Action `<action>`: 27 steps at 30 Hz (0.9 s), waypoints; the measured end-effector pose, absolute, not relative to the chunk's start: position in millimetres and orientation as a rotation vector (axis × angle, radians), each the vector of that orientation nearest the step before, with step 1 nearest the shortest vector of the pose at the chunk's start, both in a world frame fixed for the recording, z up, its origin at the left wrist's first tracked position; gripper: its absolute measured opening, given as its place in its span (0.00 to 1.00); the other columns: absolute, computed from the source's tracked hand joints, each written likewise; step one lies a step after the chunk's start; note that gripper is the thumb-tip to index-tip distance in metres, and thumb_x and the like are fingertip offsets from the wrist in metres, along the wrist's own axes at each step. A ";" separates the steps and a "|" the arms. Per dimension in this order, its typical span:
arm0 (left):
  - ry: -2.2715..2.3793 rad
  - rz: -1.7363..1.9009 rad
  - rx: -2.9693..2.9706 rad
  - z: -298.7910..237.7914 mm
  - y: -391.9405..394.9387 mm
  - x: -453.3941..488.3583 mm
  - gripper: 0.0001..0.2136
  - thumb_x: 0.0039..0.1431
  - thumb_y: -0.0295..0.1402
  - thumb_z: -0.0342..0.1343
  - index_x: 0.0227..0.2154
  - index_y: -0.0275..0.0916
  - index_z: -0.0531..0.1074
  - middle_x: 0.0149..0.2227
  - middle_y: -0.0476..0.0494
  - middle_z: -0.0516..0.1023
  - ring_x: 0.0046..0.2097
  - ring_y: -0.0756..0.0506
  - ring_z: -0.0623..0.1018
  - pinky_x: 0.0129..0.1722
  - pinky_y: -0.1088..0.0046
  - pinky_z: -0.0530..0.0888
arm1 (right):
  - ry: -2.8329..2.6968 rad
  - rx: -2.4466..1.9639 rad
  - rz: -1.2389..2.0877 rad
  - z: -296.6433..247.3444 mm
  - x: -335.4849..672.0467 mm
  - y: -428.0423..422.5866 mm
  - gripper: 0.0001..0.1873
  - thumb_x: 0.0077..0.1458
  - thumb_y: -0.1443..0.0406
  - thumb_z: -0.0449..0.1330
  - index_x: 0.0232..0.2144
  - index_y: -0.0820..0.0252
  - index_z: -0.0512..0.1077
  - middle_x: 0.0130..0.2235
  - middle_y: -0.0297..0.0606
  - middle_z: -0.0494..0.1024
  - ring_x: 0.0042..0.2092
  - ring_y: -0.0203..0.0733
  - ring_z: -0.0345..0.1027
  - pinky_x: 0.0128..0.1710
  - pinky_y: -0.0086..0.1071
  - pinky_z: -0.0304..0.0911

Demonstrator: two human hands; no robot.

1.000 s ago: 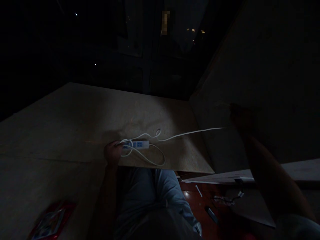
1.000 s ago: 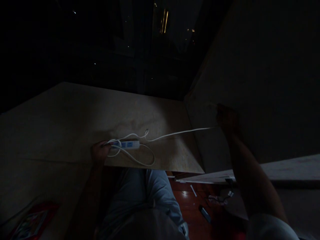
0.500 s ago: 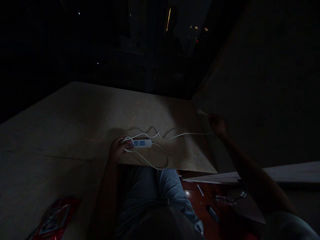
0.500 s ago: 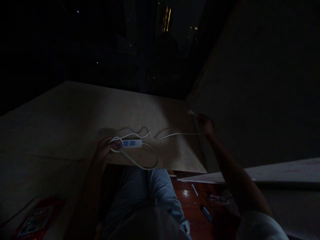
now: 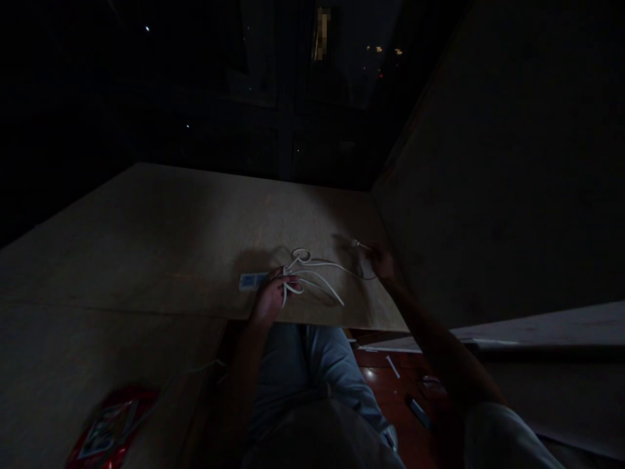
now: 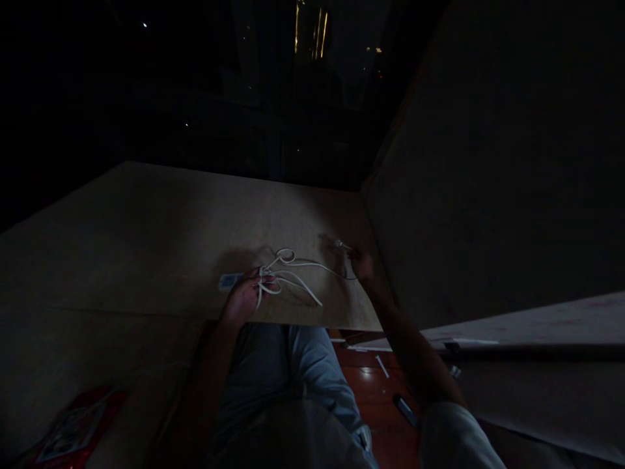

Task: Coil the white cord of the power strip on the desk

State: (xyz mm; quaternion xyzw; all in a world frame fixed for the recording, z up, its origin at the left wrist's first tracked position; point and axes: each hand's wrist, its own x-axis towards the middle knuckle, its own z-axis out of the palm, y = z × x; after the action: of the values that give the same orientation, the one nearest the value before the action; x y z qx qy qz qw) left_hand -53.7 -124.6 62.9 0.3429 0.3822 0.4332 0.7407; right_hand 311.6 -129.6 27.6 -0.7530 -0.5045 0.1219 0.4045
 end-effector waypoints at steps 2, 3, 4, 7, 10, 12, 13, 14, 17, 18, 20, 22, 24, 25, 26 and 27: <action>0.834 0.937 0.734 60.1 -130.0 -47.7 0.24 0.44 0.38 0.63 0.46 0.37 0.70 0.35 0.41 0.82 0.35 0.42 0.83 0.29 0.72 0.73 | -1.279 -1.964 0.307 20.3 310.1 -130.4 0.21 0.52 0.67 0.52 0.47 0.63 0.75 0.42 0.48 0.82 0.41 0.49 0.77 0.42 0.41 0.71; 0.840 0.927 0.722 59.1 -132.7 -45.1 0.25 0.43 0.37 0.64 0.46 0.37 0.70 0.35 0.41 0.82 0.35 0.41 0.83 0.28 0.73 0.73 | -1.287 -1.996 0.308 18.0 310.3 -130.4 0.21 0.51 0.68 0.53 0.47 0.62 0.76 0.45 0.48 0.81 0.42 0.49 0.77 0.43 0.41 0.70; 0.849 0.915 0.712 58.2 -135.5 -43.0 0.26 0.42 0.37 0.66 0.46 0.36 0.70 0.36 0.40 0.83 0.36 0.41 0.83 0.29 0.73 0.73 | -1.299 -2.026 0.312 16.6 310.9 -130.1 0.21 0.50 0.69 0.54 0.46 0.61 0.76 0.47 0.48 0.81 0.44 0.50 0.77 0.45 0.40 0.70; 0.875 0.880 0.687 55.4 -143.7 -40.4 0.27 0.42 0.37 0.68 0.47 0.36 0.71 0.39 0.38 0.83 0.39 0.39 0.83 0.31 0.71 0.74 | -1.347 -2.104 0.321 17.0 313.8 -129.1 0.23 0.47 0.72 0.56 0.47 0.59 0.76 0.50 0.47 0.80 0.48 0.50 0.75 0.49 0.38 0.69; 0.887 0.874 0.671 49.7 -150.5 -41.9 0.29 0.42 0.40 0.69 0.48 0.35 0.71 0.42 0.35 0.83 0.42 0.38 0.83 0.36 0.68 0.76 | -1.389 -2.162 0.293 22.6 311.0 -131.2 0.26 0.48 0.73 0.57 0.51 0.62 0.74 0.57 0.51 0.74 0.57 0.54 0.69 0.56 0.43 0.63; 0.907 0.880 0.675 44.5 -153.7 -42.5 0.31 0.41 0.43 0.71 0.48 0.35 0.72 0.40 0.35 0.83 0.44 0.36 0.82 0.39 0.66 0.76 | -1.407 -2.193 0.237 28.6 299.8 -135.8 0.27 0.51 0.71 0.58 0.55 0.62 0.71 0.64 0.52 0.65 0.64 0.59 0.60 0.62 0.53 0.56; 0.918 0.884 0.685 42.1 -155.2 -42.0 0.32 0.40 0.44 0.71 0.48 0.34 0.72 0.40 0.34 0.84 0.45 0.36 0.82 0.41 0.65 0.76 | -1.422 -2.187 0.203 32.3 290.2 -139.2 0.27 0.53 0.69 0.58 0.57 0.61 0.69 0.66 0.52 0.61 0.66 0.61 0.56 0.62 0.57 0.52; 0.927 0.888 0.696 40.2 -156.8 -40.8 0.32 0.39 0.45 0.72 0.48 0.34 0.72 0.39 0.35 0.84 0.46 0.36 0.82 0.42 0.65 0.76 | -1.455 -2.163 0.171 36.5 277.8 -143.4 0.27 0.55 0.68 0.57 0.58 0.60 0.68 0.67 0.52 0.60 0.66 0.62 0.54 0.62 0.61 0.51; 0.914 0.883 0.728 38.8 -162.6 -33.2 0.33 0.40 0.45 0.72 0.50 0.36 0.71 0.40 0.36 0.84 0.45 0.37 0.82 0.44 0.62 0.76 | -1.635 -1.797 0.247 51.6 227.5 -160.5 0.21 0.59 0.65 0.57 0.54 0.59 0.72 0.58 0.50 0.72 0.60 0.53 0.64 0.60 0.51 0.59; 0.903 0.869 0.745 39.9 -164.8 -29.9 0.33 0.41 0.45 0.72 0.50 0.37 0.71 0.41 0.36 0.84 0.44 0.38 0.82 0.45 0.62 0.76 | -1.673 -1.657 0.321 57.0 209.0 -167.0 0.17 0.61 0.64 0.56 0.51 0.56 0.74 0.54 0.47 0.75 0.57 0.49 0.68 0.59 0.47 0.62; 0.893 0.828 0.820 43.4 -168.7 -23.6 0.32 0.42 0.44 0.71 0.50 0.36 0.72 0.40 0.37 0.84 0.43 0.39 0.82 0.44 0.64 0.76 | -1.735 -1.471 0.457 67.1 175.1 -179.2 0.14 0.62 0.62 0.56 0.47 0.54 0.77 0.50 0.44 0.78 0.53 0.46 0.71 0.55 0.42 0.66; 0.897 0.797 0.939 47.4 -171.3 -19.5 0.30 0.42 0.44 0.71 0.48 0.35 0.73 0.40 0.38 0.83 0.43 0.39 0.82 0.42 0.67 0.76 | -1.779 -1.433 0.544 74.2 150.9 -188.4 0.13 0.62 0.62 0.58 0.46 0.54 0.78 0.45 0.42 0.80 0.48 0.44 0.73 0.51 0.39 0.68; 0.904 0.790 1.045 49.9 -172.3 -18.4 0.29 0.43 0.43 0.70 0.48 0.34 0.74 0.42 0.38 0.83 0.43 0.39 0.82 0.42 0.68 0.76 | -1.807 -1.482 0.574 77.3 139.2 -193.8 0.12 0.60 0.62 0.60 0.45 0.55 0.79 0.43 0.42 0.80 0.44 0.44 0.75 0.47 0.37 0.69; 0.912 0.792 1.076 50.2 -172.5 -18.8 0.29 0.43 0.42 0.69 0.49 0.34 0.74 0.42 0.38 0.83 0.43 0.39 0.82 0.42 0.68 0.76 | -1.815 -1.513 0.583 77.4 137.5 -195.4 0.12 0.60 0.62 0.61 0.45 0.55 0.79 0.42 0.42 0.80 0.43 0.44 0.75 0.45 0.36 0.69; 0.924 0.791 1.096 50.0 -172.6 -19.5 0.30 0.43 0.42 0.69 0.50 0.34 0.74 0.42 0.38 0.83 0.43 0.39 0.82 0.42 0.67 0.77 | -1.820 -1.535 0.590 76.8 137.9 -196.6 0.12 0.60 0.61 0.61 0.44 0.55 0.79 0.41 0.42 0.81 0.41 0.44 0.76 0.44 0.36 0.69; 0.941 0.788 1.109 49.2 -172.8 -20.2 0.30 0.43 0.41 0.68 0.50 0.34 0.74 0.41 0.38 0.83 0.43 0.39 0.82 0.42 0.67 0.77 | -1.820 -1.545 0.599 75.9 139.6 -197.6 0.12 0.61 0.61 0.60 0.44 0.54 0.80 0.41 0.42 0.81 0.40 0.44 0.76 0.43 0.36 0.69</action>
State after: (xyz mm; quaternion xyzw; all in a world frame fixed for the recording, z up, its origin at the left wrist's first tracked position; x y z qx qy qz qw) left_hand -20.2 -172.8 49.2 0.4935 0.4185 0.3507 0.6770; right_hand 139.6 -197.6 75.9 -0.5917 -0.6971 0.2292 0.3337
